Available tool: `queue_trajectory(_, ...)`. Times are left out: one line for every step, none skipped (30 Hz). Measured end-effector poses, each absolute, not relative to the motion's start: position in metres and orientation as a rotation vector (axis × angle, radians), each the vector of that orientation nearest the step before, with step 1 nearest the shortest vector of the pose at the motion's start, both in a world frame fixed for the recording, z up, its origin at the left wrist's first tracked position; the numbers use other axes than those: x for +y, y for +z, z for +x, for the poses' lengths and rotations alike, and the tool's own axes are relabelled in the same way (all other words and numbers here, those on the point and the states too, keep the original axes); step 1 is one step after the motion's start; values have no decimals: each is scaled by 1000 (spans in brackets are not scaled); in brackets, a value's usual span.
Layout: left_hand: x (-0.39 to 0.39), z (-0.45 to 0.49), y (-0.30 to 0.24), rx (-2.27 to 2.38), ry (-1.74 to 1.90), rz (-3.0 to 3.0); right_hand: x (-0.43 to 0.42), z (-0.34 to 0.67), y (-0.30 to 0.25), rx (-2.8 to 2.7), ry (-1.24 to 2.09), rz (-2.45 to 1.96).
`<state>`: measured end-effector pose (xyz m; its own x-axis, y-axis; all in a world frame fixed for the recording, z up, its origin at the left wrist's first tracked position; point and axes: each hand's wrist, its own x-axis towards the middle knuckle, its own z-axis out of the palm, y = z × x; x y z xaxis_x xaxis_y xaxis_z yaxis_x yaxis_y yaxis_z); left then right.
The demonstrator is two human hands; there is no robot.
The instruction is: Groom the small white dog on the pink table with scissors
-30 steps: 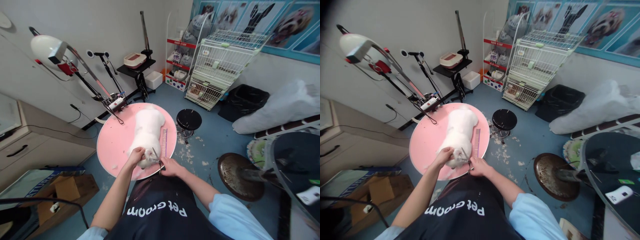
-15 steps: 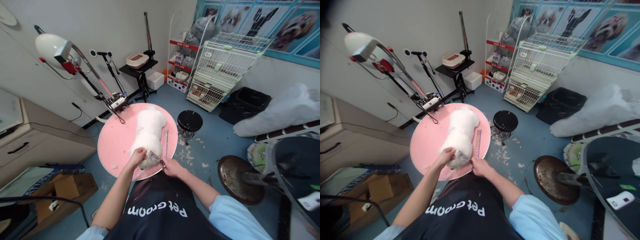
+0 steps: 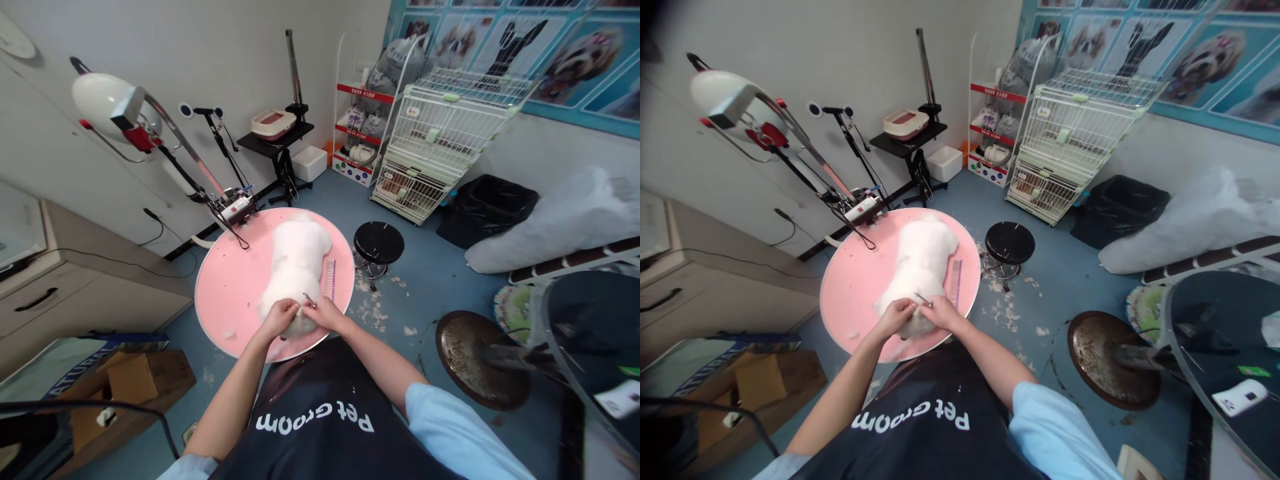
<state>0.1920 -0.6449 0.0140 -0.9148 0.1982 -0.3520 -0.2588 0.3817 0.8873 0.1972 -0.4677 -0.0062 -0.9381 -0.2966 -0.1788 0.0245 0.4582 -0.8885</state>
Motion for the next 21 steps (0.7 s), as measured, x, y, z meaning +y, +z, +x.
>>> queue_trajectory(-646,192,14,2232,1568,-74,-470,195,-5,2415,-1459,-241)
queue_trajectory(-647,193,13,2204,1597,-101,-471,193,-5,2419,-1462,-232)
queue_trajectory(-648,194,13,2163,1634,-125,-471,193,-7,2411,-1479,-214)
queue_trajectory(-649,194,13,2117,1666,-141,-471,193,-9,2395,-1511,-198)
queue_trajectory(-651,195,13,2074,1688,-150,-471,194,-12,2373,-1549,-184)
queue_trajectory(-652,195,12,2044,1697,-155,-471,194,-15,2352,-1586,-169)
queue_trajectory(-652,196,12,2033,1695,-158,-470,195,-18,2335,-1616,-150)
queue_trajectory(-652,196,11,2039,1682,-167,-470,195,-20,2319,-1638,-127)
queue_trajectory(-651,196,11,2055,1667,-181,-471,195,-22,2305,-1652,-107)
queue_trajectory(-650,196,10,2075,1657,-198,-471,196,-24,2293,-1661,-91)
queue_trajectory(-648,196,10,2098,1652,-215,-472,196,-24,2284,-1666,-81)
queue_trajectory(-646,197,10,2123,1647,-228,-472,196,-25,2279,-1666,-75)
queue_trajectory(-644,197,9,2150,1642,-234,-472,196,-25,2282,-1663,-68)
queue_trajectory(-642,197,9,2172,1638,-233,-472,197,-25,2294,-1660,-59)
queue_trajectory(-641,197,9,2191,1633,-224,-472,199,-24,2314,-1657,-41)
queue_trajectory(-640,197,9,2206,1625,-213,-472,201,-24,2337,-1649,-21)
queue_trajectory(-639,197,8,2215,1620,-205,-471,203,-24,2364,-1633,0)
queue_trajectory(-638,198,8,2222,1617,-206,-470,206,-24,2393,-1605,21)
queue_trajectory(-638,198,7,2229,1617,-216,-469,210,-24,2419,-1567,44)
queue_trajectory(-639,198,7,2236,1617,-230,-468,213,-24,2438,-1523,66)
queue_trajectory(-639,199,6,2241,1618,-241,-467,216,-24,2450,-1485,88)
